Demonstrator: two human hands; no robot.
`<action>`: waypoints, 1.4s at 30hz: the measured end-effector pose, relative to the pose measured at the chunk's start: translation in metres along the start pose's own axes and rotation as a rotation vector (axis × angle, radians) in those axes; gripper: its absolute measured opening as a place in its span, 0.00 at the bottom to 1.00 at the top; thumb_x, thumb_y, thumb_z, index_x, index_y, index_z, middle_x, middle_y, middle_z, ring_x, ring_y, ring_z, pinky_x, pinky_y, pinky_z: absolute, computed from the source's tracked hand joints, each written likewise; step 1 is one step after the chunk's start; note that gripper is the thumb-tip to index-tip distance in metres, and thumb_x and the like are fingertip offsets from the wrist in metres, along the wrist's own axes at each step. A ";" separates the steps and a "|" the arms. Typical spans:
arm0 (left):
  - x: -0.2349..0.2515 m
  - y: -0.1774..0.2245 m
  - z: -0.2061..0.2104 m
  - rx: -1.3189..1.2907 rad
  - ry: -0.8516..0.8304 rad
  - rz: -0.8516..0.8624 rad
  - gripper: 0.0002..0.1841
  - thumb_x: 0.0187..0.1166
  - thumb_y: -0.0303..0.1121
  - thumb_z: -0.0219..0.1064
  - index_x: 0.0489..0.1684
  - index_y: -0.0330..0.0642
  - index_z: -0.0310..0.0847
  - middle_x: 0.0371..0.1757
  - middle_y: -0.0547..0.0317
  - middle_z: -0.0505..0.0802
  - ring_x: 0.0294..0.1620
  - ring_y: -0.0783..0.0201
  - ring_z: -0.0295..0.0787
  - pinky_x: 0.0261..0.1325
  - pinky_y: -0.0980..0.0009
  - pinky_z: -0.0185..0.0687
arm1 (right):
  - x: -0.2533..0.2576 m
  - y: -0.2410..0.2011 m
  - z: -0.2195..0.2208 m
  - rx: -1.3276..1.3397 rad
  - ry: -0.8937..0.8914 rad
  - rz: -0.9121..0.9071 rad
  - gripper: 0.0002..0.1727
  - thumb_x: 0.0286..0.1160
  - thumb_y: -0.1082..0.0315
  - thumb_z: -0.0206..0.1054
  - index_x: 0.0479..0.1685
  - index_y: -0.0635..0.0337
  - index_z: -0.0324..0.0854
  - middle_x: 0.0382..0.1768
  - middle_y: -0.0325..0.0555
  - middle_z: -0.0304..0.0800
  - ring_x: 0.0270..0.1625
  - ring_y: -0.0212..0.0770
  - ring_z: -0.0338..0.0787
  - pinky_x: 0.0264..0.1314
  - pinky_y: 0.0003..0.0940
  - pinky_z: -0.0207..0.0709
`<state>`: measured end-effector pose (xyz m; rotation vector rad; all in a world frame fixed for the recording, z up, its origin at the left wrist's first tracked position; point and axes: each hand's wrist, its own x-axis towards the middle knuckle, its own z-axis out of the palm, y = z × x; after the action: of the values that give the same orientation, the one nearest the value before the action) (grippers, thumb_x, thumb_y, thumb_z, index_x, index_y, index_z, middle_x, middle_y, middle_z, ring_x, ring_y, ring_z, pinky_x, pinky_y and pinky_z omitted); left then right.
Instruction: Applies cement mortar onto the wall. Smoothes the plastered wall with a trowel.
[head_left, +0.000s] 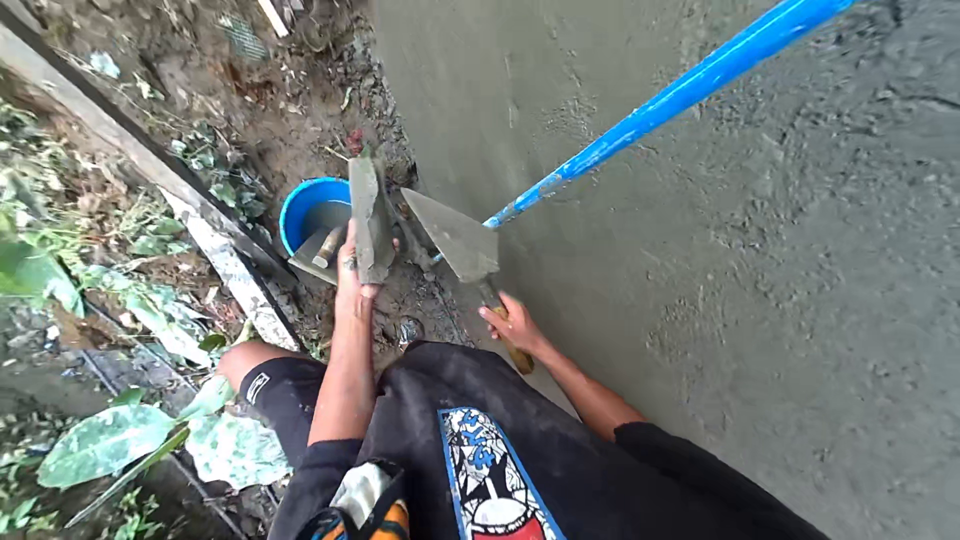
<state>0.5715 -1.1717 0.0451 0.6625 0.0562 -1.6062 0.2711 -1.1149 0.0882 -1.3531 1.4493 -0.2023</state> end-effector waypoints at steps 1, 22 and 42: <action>0.003 0.002 0.010 -0.011 -0.013 -0.006 0.22 0.93 0.49 0.38 0.62 0.49 0.76 0.41 0.54 0.92 0.38 0.61 0.92 0.37 0.64 0.91 | -0.010 -0.001 -0.001 0.009 0.003 -0.023 0.27 0.84 0.56 0.63 0.68 0.73 0.74 0.32 0.45 0.87 0.29 0.33 0.88 0.38 0.32 0.87; -0.046 -0.046 0.102 0.420 -0.437 0.262 0.24 0.83 0.53 0.63 0.77 0.64 0.69 0.57 0.75 0.92 0.52 0.81 0.89 0.52 0.79 0.88 | -0.058 -0.006 -0.003 0.056 0.227 -0.257 0.24 0.82 0.53 0.63 0.56 0.70 0.83 0.27 0.40 0.87 0.25 0.29 0.86 0.34 0.28 0.84; -0.013 -0.050 0.011 0.382 -0.235 -0.106 0.21 0.92 0.50 0.44 0.67 0.53 0.77 0.48 0.54 0.94 0.43 0.60 0.94 0.42 0.64 0.93 | -0.099 0.080 0.032 0.178 0.662 -0.006 0.26 0.84 0.51 0.62 0.58 0.71 0.81 0.28 0.47 0.89 0.26 0.37 0.89 0.35 0.38 0.87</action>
<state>0.5208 -1.1562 0.0424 0.7656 -0.4027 -1.8061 0.2233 -0.9938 0.0739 -1.1930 1.9104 -0.8240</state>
